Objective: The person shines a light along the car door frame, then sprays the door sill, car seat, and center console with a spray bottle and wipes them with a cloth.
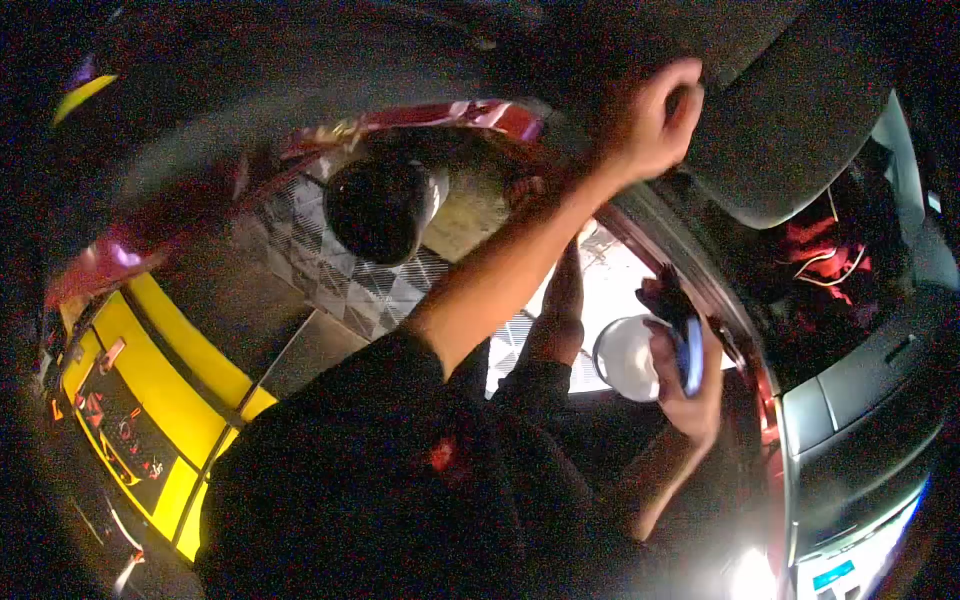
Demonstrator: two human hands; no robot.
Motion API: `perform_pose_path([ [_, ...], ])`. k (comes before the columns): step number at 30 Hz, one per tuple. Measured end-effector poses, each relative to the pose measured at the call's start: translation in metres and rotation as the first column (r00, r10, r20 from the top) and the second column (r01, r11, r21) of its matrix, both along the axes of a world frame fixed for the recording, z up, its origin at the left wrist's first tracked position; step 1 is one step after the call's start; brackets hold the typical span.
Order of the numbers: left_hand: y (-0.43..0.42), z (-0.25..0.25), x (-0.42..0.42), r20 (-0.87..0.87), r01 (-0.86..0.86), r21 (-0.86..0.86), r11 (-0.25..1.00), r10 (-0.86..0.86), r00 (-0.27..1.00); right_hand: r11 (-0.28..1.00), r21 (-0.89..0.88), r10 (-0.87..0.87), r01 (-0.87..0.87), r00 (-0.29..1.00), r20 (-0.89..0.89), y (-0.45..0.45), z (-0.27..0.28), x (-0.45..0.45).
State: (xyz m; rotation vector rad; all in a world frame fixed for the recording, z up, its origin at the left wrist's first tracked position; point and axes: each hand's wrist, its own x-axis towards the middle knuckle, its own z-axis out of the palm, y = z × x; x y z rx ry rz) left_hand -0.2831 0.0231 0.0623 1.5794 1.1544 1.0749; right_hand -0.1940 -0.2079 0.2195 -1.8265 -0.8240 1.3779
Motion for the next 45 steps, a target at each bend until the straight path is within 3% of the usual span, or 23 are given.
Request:
perform_pose_path([
  [1,-0.034,0.020,-0.030,0.016,-0.009,0.133,0.991,0.007,1.000,0.992,-0.118,0.040,-0.035,0.999,0.034,-0.010,-0.016,-0.012],
  [2,-0.083,0.019,-0.062,0.189,-0.030,-0.062,0.998,0.041,0.981,0.969,-0.239,0.089,-0.068,0.993,0.075,-0.016,-0.031,-0.032],
  [3,-0.111,0.048,-0.102,0.167,0.062,-0.247,0.967,-0.021,0.986,0.977,-0.181,0.121,-0.110,0.991,0.052,-0.009,-0.045,-0.049],
  [4,-0.136,0.042,-0.135,0.059,0.033,-0.181,0.983,-0.023,0.998,0.982,-0.110,0.157,-0.152,0.987,0.031,-0.001,-0.060,-0.068],
  [7,-0.213,0.021,-0.249,-0.318,-0.123,-0.466,0.876,-0.036,0.947,0.958,-0.055,0.287,-0.281,0.940,0.185,-0.006,-0.106,-0.119],
  [9,-0.242,0.013,-0.316,-0.369,-0.284,-0.561,0.777,0.072,0.927,0.944,0.015,0.315,-0.330,0.912,0.262,-0.026,-0.145,-0.155],
  [13,-0.290,-0.063,-0.451,-0.438,-0.448,-0.575,0.685,0.205,0.875,0.881,0.023,0.429,-0.473,0.818,0.383,-0.037,-0.211,-0.197],
  [17,-0.273,-0.113,-0.530,-0.677,-0.457,-0.492,0.741,0.004,0.736,0.833,0.119,0.407,-0.540,0.744,0.529,-0.036,-0.307,-0.240],
  [18,-0.264,-0.131,-0.547,-0.679,-0.437,-0.499,0.748,-0.025,0.734,0.832,0.008,0.457,-0.555,0.694,0.556,-0.031,-0.320,-0.249],
  [20,-0.233,-0.172,-0.573,-0.848,-0.251,-0.405,0.879,-0.258,0.463,0.828,-0.206,0.545,-0.521,0.664,0.512,-0.005,-0.353,-0.254],
  [21,-0.233,-0.179,-0.585,-0.815,-0.265,-0.424,0.866,-0.236,0.530,0.812,-0.324,0.583,-0.485,0.688,0.432,-0.007,-0.362,-0.260],
  [23,-0.191,-0.242,-0.593,-0.769,-0.254,-0.403,0.879,-0.175,0.615,0.923,-0.188,0.379,-0.337,0.698,0.607,-0.004,-0.362,-0.276],
  [25,-0.185,-0.298,-0.631,-0.764,-0.212,-0.608,0.765,-0.492,0.417,0.941,-0.158,0.328,-0.298,0.698,0.637,-0.019,-0.374,-0.295],
  [26,-0.174,-0.323,-0.633,-0.756,-0.198,-0.613,0.765,-0.495,0.428,0.955,-0.095,0.267,-0.281,0.674,0.689,-0.016,-0.384,-0.295],
  [28,-0.172,-0.361,-0.649,-0.860,0.228,-0.418,0.879,-0.464,0.213,0.962,-0.055,0.223,-0.269,0.651,0.725,-0.018,-0.397,-0.300],
  [31,-0.193,-0.429,-0.672,-0.889,0.350,-0.281,0.894,-0.380,0.257,0.964,-0.237,0.248,-0.117,0.709,0.660,-0.017,-0.409,-0.292],
  [33,-0.210,-0.487,-0.677,-0.898,0.397,-0.201,0.896,-0.330,0.291,0.973,-0.188,0.228,-0.135,0.700,0.677,-0.017,-0.422,-0.283],
  [34,-0.216,-0.497,-0.669,-0.868,0.259,-0.353,0.899,-0.418,0.269,0.979,-0.146,0.205,-0.144,0.709,0.675,-0.023,-0.423,-0.282],
  [36,-0.218,-0.466,-0.651,-0.825,0.117,-0.552,0.825,-0.561,0.067,0.982,-0.109,0.185,-0.152,0.724,0.664,-0.033,-0.414,-0.289],
  [37,-0.213,-0.441,-0.641,-0.802,0.067,-0.591,0.804,-0.595,0.062,0.983,-0.075,0.175,-0.170,0.705,0.688,-0.030,-0.402,-0.290],
  [40,-0.209,-0.357,-0.623,-0.793,-0.001,-0.550,0.835,-0.522,0.314,0.978,-0.009,0.146,-0.206,0.658,0.738,-0.026,-0.356,-0.300],
  [43,-0.219,-0.267,-0.601,-0.752,-0.109,-0.432,0.895,-0.291,0.592,0.986,0.045,-0.146,0.163,0.685,0.714,-0.037,-0.296,-0.337],
  [45,-0.219,-0.218,-0.596,-0.698,-0.181,-0.378,0.908,-0.151,0.700,0.968,0.084,-0.246,0.237,0.824,0.511,-0.053,-0.275,-0.380],
])
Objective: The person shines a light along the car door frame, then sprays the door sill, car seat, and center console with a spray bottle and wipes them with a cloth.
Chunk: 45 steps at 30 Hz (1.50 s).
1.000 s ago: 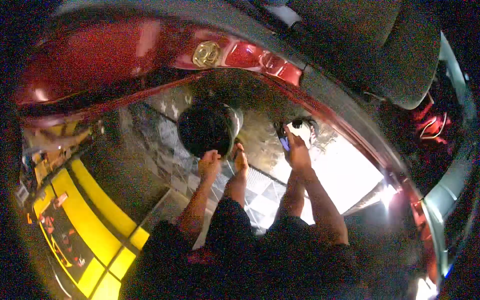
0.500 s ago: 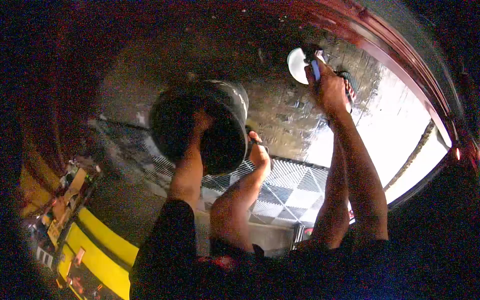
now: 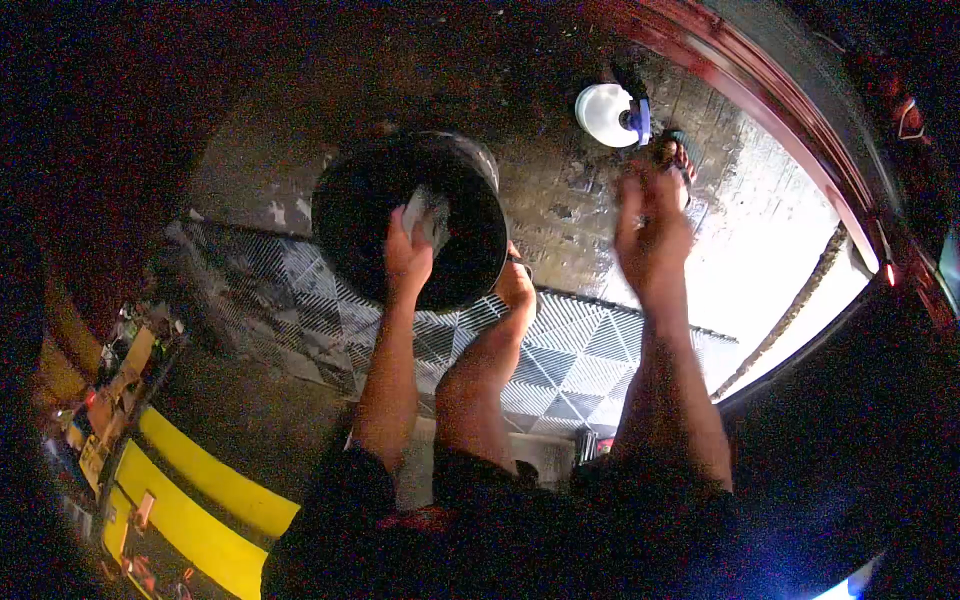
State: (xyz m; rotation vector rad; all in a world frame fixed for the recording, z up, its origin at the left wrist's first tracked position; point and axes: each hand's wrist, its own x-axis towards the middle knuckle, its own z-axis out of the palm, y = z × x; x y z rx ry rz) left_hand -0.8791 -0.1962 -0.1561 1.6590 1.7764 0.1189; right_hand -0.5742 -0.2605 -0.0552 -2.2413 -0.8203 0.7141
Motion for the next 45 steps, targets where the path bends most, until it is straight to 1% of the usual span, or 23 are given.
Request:
perform_pose_path([
  [1,-0.003,0.024,-0.001,0.111,-0.048,-0.024,0.999,0.050,0.993,0.996,0.061,0.070,-0.060,0.980,-0.184,0.007,0.028,-0.030],
  [3,-0.005,0.058,-0.002,0.335,-0.138,-0.076,0.987,0.156,0.929,0.953,-0.040,0.241,-0.300,0.831,-0.502,0.001,0.021,-0.085],
  [4,-0.006,0.068,-0.006,0.336,-0.144,-0.077,0.987,0.162,0.928,0.926,-0.079,0.274,-0.369,0.802,-0.531,0.011,0.023,-0.113],
  [6,-0.010,0.084,-0.015,0.449,-0.203,-0.203,0.958,0.275,0.850,0.977,-0.077,0.172,-0.197,0.952,-0.253,0.006,-0.044,-0.188],
  [7,-0.011,0.087,-0.021,0.497,-0.225,-0.266,0.938,0.333,0.801,0.995,-0.097,-0.057,-0.002,0.797,-0.602,0.023,-0.041,-0.200],
  [8,-0.012,0.081,-0.029,0.504,-0.227,-0.268,0.936,0.337,0.795,0.967,-0.188,-0.249,0.172,0.482,-0.840,0.039,-0.038,-0.208],
  [9,-0.018,0.071,-0.038,0.551,-0.332,-0.286,0.899,0.438,0.710,0.966,-0.195,-0.254,0.169,0.493,-0.832,0.046,-0.043,-0.217],
  [11,-0.033,0.052,-0.042,0.629,-0.516,-0.354,0.780,0.607,0.486,0.968,-0.246,-0.144,-0.044,0.708,-0.691,0.050,-0.052,-0.227],
  [12,-0.033,0.050,-0.035,0.638,-0.511,-0.371,0.775,0.613,0.466,0.992,-0.117,-0.030,-0.050,0.804,-0.594,0.054,-0.046,-0.232],
  [14,-0.028,0.061,-0.018,0.597,-0.573,-0.675,0.464,0.801,-0.055,0.988,0.124,0.133,-0.097,0.937,-0.324,0.055,-0.043,-0.228],
  [15,-0.027,0.060,-0.006,0.491,-0.504,-0.812,0.294,0.810,-0.320,0.978,0.193,0.116,-0.075,0.971,-0.210,0.043,-0.056,-0.203],
  [16,-0.027,0.052,0.003,0.477,-0.461,-0.837,0.295,0.807,-0.348,0.976,0.216,0.043,-0.023,0.995,-0.089,0.032,-0.074,-0.168],
  [18,-0.035,0.027,-0.005,0.599,-0.379,-0.790,0.482,0.736,-0.316,0.964,0.160,-0.227,0.213,0.971,0.079,0.000,-0.133,-0.066],
  [21,-0.042,-0.019,-0.021,0.779,-0.265,-0.624,0.735,0.560,-0.283,0.897,0.044,-0.436,0.440,0.897,-0.067,-0.051,-0.217,0.081],
  [22,-0.041,-0.027,-0.023,0.801,-0.290,-0.599,0.747,0.544,-0.252,1.000,-0.012,0.020,-0.016,0.881,0.473,-0.061,-0.234,0.091],
  [26,-0.045,-0.038,-0.022,0.744,-0.474,-0.573,0.669,0.667,0.042,0.999,-0.042,0.016,0.003,0.899,0.437,-0.033,-0.191,0.073],
  [29,-0.045,-0.047,-0.024,0.699,-0.507,-0.461,0.729,0.650,0.298,0.994,-0.056,0.103,-0.090,0.935,0.338,-0.009,-0.168,0.024],
  [32,-0.049,-0.056,-0.021,0.663,-0.510,-0.379,0.773,0.611,0.433,0.965,-0.060,0.263,-0.256,0.951,0.160,0.017,-0.141,-0.044],
  [35,-0.054,-0.064,-0.021,0.642,-0.514,-0.403,0.757,0.634,0.431,0.890,-0.037,0.451,-0.455,0.889,-0.082,0.038,-0.113,-0.116],
  [37,-0.051,-0.066,-0.027,0.606,-0.526,-0.520,0.673,0.724,0.328,0.821,-0.009,0.552,-0.571,0.798,-0.241,0.047,-0.095,-0.153],
  [39,-0.046,-0.061,-0.049,0.506,-0.484,-0.707,0.515,0.847,0.163,0.756,0.019,0.615,-0.654,0.700,-0.364,0.055,-0.082,-0.178],
  [41,-0.041,-0.045,-0.055,0.461,-0.449,-0.775,0.445,0.884,0.080,0.723,0.039,0.629,-0.689,0.634,-0.450,0.061,-0.071,-0.196],
  [45,-0.043,-0.004,-0.012,0.563,-0.463,-0.748,0.476,0.824,-0.062,0.803,0.098,0.542,-0.587,0.654,-0.528,0.056,-0.065,-0.213],
])
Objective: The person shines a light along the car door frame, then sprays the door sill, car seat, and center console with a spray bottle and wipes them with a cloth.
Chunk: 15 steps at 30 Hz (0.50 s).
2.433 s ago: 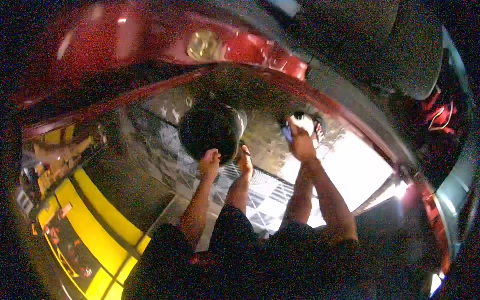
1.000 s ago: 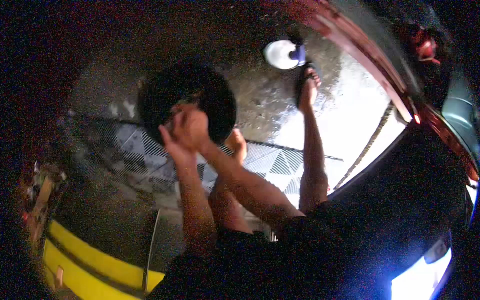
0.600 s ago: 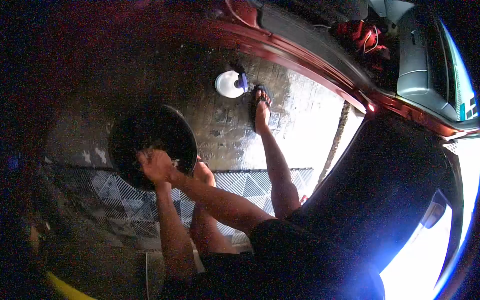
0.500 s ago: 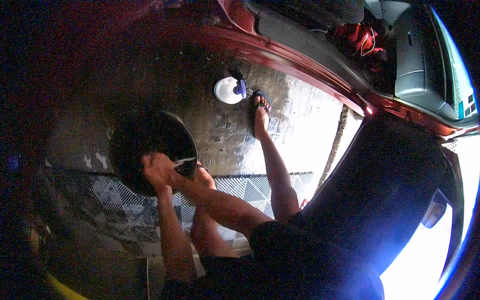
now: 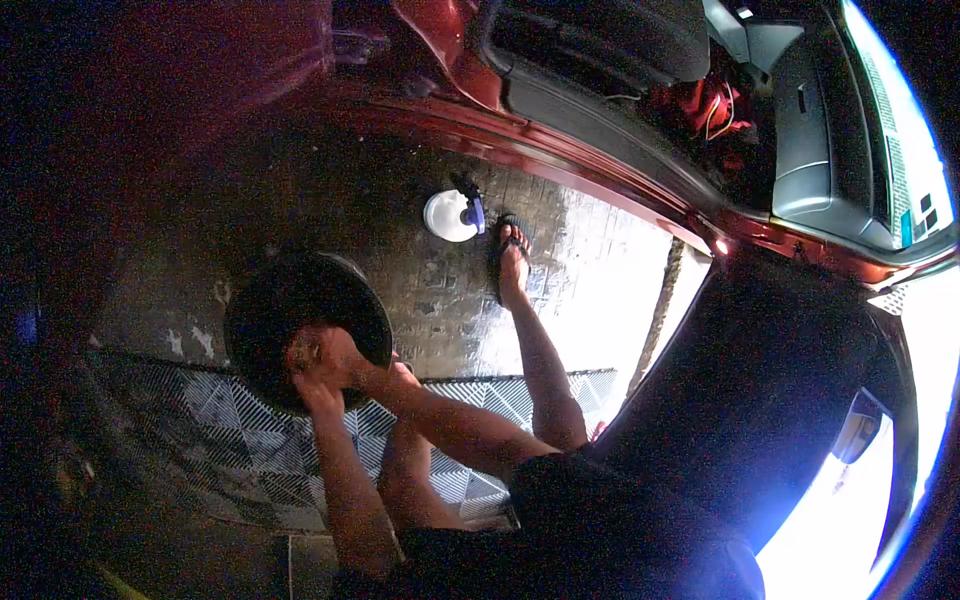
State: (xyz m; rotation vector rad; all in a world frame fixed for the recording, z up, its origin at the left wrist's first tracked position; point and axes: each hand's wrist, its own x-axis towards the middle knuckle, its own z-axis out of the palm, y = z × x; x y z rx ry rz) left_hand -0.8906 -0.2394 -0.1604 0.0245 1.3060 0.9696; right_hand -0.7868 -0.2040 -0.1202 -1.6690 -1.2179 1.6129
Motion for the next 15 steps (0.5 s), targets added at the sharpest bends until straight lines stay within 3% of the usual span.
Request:
perform_pose_path([
  [1,-0.004,-0.015,0.001,-0.003,-0.002,0.002,1.000,0.002,1.000,0.999,0.001,-0.051,0.051,0.999,-0.019,-0.002,0.001,-0.003],
  [3,-0.022,-0.060,0.011,-0.477,0.169,0.187,0.968,-0.061,0.877,0.988,-0.001,-0.156,0.156,0.986,-0.054,-0.006,0.002,-0.010],
  [5,-0.026,-0.073,0.006,-0.689,0.279,0.230,0.932,-0.047,0.724,0.965,0.005,-0.262,0.263,0.963,-0.060,-0.007,0.001,-0.017],
  [7,-0.018,-0.067,-0.001,-0.419,0.171,0.115,0.979,-0.108,0.902,0.936,0.006,-0.351,0.351,0.936,-0.021,-0.006,-0.002,-0.027],
  [9,-0.016,-0.057,-0.006,-0.280,0.125,0.041,0.991,-0.109,0.954,0.915,0.003,-0.401,0.404,0.908,0.120,-0.009,-0.013,-0.042],
  [10,-0.018,-0.059,-0.002,-0.635,0.458,0.041,0.888,-0.331,0.698,0.908,0.000,-0.410,0.420,0.887,0.211,-0.012,-0.023,-0.051],
  [11,-0.021,-0.060,0.000,-0.871,0.716,-0.101,0.691,-0.409,0.272,0.888,0.008,-0.425,0.460,0.812,0.400,-0.016,-0.032,-0.060],
  [12,-0.024,-0.064,0.001,-0.925,0.821,-0.341,0.458,-0.318,-0.207,0.870,0.027,-0.417,0.491,0.707,0.572,-0.017,-0.036,-0.065],
  [13,-0.032,-0.078,-0.006,-0.923,0.815,-0.349,0.462,-0.318,-0.215,0.873,0.022,-0.413,0.487,0.714,0.565,-0.017,-0.034,-0.068],
  [15,-0.042,-0.103,-0.008,-0.937,0.877,-0.254,0.408,-0.328,-0.119,0.849,0.068,-0.418,0.525,0.586,0.694,-0.017,-0.031,-0.064],
])
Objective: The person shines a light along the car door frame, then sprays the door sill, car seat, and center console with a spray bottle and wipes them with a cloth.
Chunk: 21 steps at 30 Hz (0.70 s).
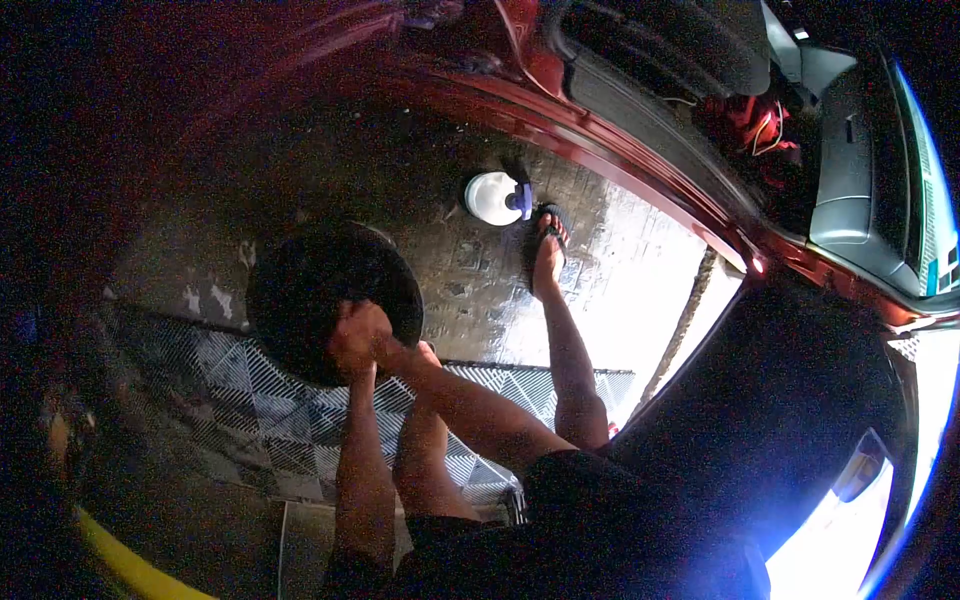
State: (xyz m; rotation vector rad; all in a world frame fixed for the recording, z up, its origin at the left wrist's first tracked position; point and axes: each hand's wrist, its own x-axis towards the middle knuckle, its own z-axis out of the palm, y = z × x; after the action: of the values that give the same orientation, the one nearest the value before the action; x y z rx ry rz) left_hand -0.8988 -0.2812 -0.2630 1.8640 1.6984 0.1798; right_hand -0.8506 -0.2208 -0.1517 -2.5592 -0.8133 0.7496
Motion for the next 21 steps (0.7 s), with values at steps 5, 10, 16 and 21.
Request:
perform_pose_path([
  [5,0.025,0.093,0.017,0.088,0.058,0.088,0.994,-0.066,0.994,0.970,-0.218,0.033,-0.107,0.947,-0.319,-0.017,-0.034,0.030],
  [10,0.020,0.083,-0.015,-0.248,0.092,-0.121,0.988,-0.120,0.961,0.912,0.074,0.322,-0.403,0.594,-0.737,0.001,0.028,0.070],
  [16,0.034,0.151,-0.018,0.259,-0.412,-0.268,0.871,0.477,0.840,0.852,0.311,0.488,-0.422,0.421,-0.764,-0.002,0.047,0.125],
  [21,0.040,0.212,-0.007,0.527,-0.304,-0.771,0.560,0.829,0.189,0.984,0.162,0.101,0.070,0.527,-0.844,-0.002,0.088,0.169],
])
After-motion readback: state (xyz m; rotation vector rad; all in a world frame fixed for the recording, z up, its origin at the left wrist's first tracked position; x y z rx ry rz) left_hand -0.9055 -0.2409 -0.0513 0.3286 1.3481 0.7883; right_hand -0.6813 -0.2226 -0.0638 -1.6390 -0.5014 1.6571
